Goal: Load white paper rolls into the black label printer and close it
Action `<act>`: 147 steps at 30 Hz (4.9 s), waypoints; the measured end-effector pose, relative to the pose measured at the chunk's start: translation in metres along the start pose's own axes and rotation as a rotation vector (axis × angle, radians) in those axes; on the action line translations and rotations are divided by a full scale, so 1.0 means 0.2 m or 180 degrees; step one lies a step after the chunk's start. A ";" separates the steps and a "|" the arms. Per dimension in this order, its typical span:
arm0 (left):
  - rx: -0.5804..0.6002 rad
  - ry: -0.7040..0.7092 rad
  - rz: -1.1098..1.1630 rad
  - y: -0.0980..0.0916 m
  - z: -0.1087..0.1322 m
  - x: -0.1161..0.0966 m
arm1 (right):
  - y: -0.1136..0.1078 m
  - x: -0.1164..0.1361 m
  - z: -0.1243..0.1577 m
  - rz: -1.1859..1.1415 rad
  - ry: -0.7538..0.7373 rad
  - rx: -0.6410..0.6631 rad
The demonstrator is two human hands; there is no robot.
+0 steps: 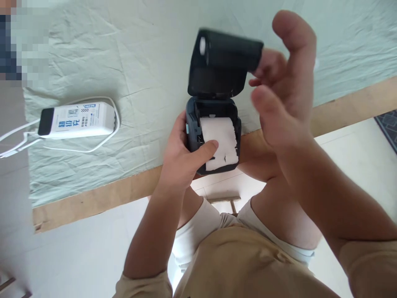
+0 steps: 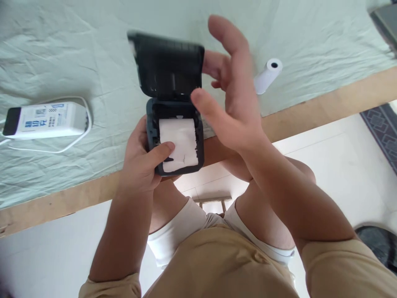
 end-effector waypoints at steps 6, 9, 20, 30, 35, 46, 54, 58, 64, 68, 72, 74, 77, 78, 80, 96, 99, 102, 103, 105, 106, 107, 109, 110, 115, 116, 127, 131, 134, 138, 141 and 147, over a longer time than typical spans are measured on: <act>0.0163 0.0099 -0.0014 -0.01 0.00 0.01 | 0.06 -0.08 0.07 -0.0702 -0.0256 0.0577; 0.0167 0.0093 0.0110 0.00 0.00 0.00 | 0.08 -0.12 0.07 -0.0704 -0.0018 0.1002; 0.0127 -0.0235 0.0367 0.02 -0.01 -0.01 | 0.09 -0.11 0.10 -0.0478 -0.0091 0.0944; 0.0201 -0.0240 0.0427 0.02 -0.01 -0.01 | 0.06 -0.07 0.08 -0.0555 0.0271 0.1081; 0.0110 -0.0144 0.0430 0.03 0.00 -0.02 | 0.05 -0.06 0.07 -0.0803 0.0426 0.1123; 0.0238 -0.0171 0.0871 0.06 -0.01 -0.02 | 0.04 -0.10 0.06 -0.0677 0.0242 0.1118; -0.0257 -0.0278 0.0938 0.05 -0.05 0.02 | 0.06 -0.09 0.04 -0.0611 0.0389 0.1135; -0.0347 -0.0085 0.0900 0.01 -0.05 0.06 | 0.07 -0.04 0.03 -0.0477 0.0502 0.1225; -0.0343 -0.0339 0.0667 0.00 -0.02 0.01 | 0.04 -0.04 0.05 -0.0276 0.0323 0.1380; -0.0393 -0.0499 0.0636 0.00 -0.02 -0.01 | -0.02 -0.04 0.08 0.0015 -0.0137 0.1123; -0.0495 -0.0552 0.0639 0.02 -0.03 -0.01 | -0.04 0.01 0.08 0.0313 -0.0319 0.0672; -0.0602 -0.0615 0.0701 0.02 -0.02 -0.01 | -0.02 0.05 0.07 0.0079 -0.0225 0.0500; -0.0550 -0.0561 0.0913 0.02 -0.01 -0.01 | 0.02 0.11 0.03 -0.0470 0.0009 -0.0126; -0.0443 -0.0496 0.0934 0.02 -0.01 -0.01 | 0.03 0.13 0.01 -0.0565 0.0019 -0.0348; -0.0207 -0.0348 0.0857 0.01 0.00 -0.01 | 0.05 0.16 -0.03 -0.0567 -0.0023 -0.0603; 0.0178 -0.0441 0.0282 -0.02 0.05 -0.03 | 0.03 0.21 -0.07 0.1325 -0.0099 0.1707; 0.0107 -0.0482 0.0299 -0.02 0.06 -0.03 | -0.04 0.23 -0.07 0.0416 0.0251 0.1732; -0.0070 -0.0679 0.0494 -0.03 0.06 -0.02 | -0.13 0.19 -0.10 -0.0780 0.0414 0.1236; -0.0117 -0.0743 0.0527 -0.03 0.06 -0.02 | -0.15 0.15 -0.12 -0.1132 0.0496 0.0898; -0.0134 -0.0764 0.0516 -0.04 0.05 -0.01 | -0.17 0.04 -0.13 -0.1541 0.0802 0.0272; -0.0101 -0.0695 0.0511 -0.04 0.05 -0.01 | -0.16 -0.03 -0.13 -0.1534 0.0995 0.0108; -0.0042 -0.0618 0.0521 -0.04 0.05 0.00 | -0.15 -0.09 -0.13 -0.1401 0.1111 0.0038; 0.0065 -0.0490 0.0581 -0.05 0.04 0.01 | -0.13 -0.17 -0.10 -0.0714 0.0986 -0.0031; 0.0093 -0.0454 0.0614 -0.05 0.04 0.01 | -0.13 -0.19 -0.09 -0.0314 0.0799 0.0007; 0.0228 -0.0494 0.0720 -0.03 0.02 0.01 | -0.14 -0.15 -0.04 0.1050 -0.0264 0.0145; 0.0235 -0.0519 0.0708 -0.03 0.02 0.01 | -0.14 -0.15 -0.04 0.1164 -0.0308 0.0111; 0.0243 -0.0651 0.0480 -0.03 0.03 -0.02 | -0.26 -0.07 -0.04 0.1440 -0.0578 -0.0406; 0.0132 -0.0638 0.0412 -0.03 0.03 -0.01 | -0.38 -0.16 -0.09 0.1728 -0.0200 -0.0877; 0.0108 -0.0775 0.0332 -0.03 0.03 -0.02 | -0.41 -0.29 -0.12 0.1760 0.0222 -0.0745; 0.0186 -0.0845 0.0351 -0.02 0.03 -0.03 | -0.43 -0.38 -0.10 0.1244 0.0447 -0.0619; 0.0186 -0.0806 0.0379 -0.02 0.03 -0.02 | -0.43 -0.38 -0.08 0.1138 0.0329 -0.0384; 0.0162 -0.0667 0.0331 -0.02 0.02 -0.03 | -0.45 -0.37 -0.08 0.1654 0.0185 -0.0556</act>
Point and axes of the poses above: each hand's wrist, its own z-axis away from the middle knuckle, its own y-axis out of the palm, x = y × z, the point moved 2 cm from there along -z, towards the middle knuckle, and after that the axes turned 6 degrees about -z, right-handed, at the moved point
